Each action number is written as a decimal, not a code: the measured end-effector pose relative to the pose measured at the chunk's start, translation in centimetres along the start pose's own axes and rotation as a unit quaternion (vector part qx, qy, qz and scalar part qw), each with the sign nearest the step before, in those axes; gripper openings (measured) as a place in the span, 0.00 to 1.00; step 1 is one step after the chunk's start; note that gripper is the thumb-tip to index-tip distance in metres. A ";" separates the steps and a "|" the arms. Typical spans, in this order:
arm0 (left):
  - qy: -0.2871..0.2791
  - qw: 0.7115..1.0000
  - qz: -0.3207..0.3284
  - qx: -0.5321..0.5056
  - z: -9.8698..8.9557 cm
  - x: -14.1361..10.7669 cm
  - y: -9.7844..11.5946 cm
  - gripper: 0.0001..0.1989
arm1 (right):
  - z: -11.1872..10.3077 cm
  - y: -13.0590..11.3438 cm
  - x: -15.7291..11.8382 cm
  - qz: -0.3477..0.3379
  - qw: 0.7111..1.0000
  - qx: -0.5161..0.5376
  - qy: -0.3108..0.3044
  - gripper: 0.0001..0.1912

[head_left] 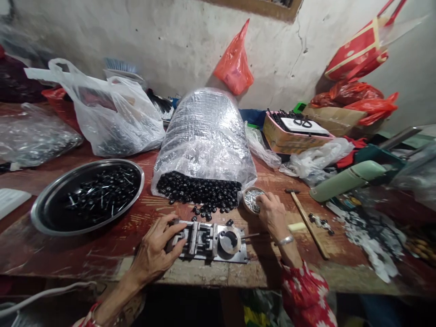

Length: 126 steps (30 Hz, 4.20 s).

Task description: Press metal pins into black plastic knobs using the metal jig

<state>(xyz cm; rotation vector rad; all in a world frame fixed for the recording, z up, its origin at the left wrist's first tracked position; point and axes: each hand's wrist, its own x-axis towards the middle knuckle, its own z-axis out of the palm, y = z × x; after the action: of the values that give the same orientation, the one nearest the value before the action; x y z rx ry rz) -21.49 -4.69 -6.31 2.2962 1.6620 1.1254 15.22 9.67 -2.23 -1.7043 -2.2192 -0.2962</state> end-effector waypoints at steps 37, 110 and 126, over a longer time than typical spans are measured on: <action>0.031 0.998 0.005 -0.060 0.8 -0.1 -1.5 0.20 | -3.0 -5.3 -2.2 0.108 0.985 0.120 0.066 0.10; 0.033 0.993 -0.044 -0.108 -0.3 0.1 0.5 0.15 | -2.1 -18.2 -8.8 -0.169 0.959 0.217 0.065 0.12; 0.028 0.997 -0.017 -0.065 -0.5 0.0 0.5 0.16 | -2.5 -2.0 -10.9 -0.042 0.988 -0.104 0.110 0.18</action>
<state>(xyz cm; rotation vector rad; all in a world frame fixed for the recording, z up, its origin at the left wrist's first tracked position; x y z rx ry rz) -21.37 -5.04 -5.71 2.1682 1.5882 1.2637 16.16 -1.50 -3.95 -1.5896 -2.1603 -0.7234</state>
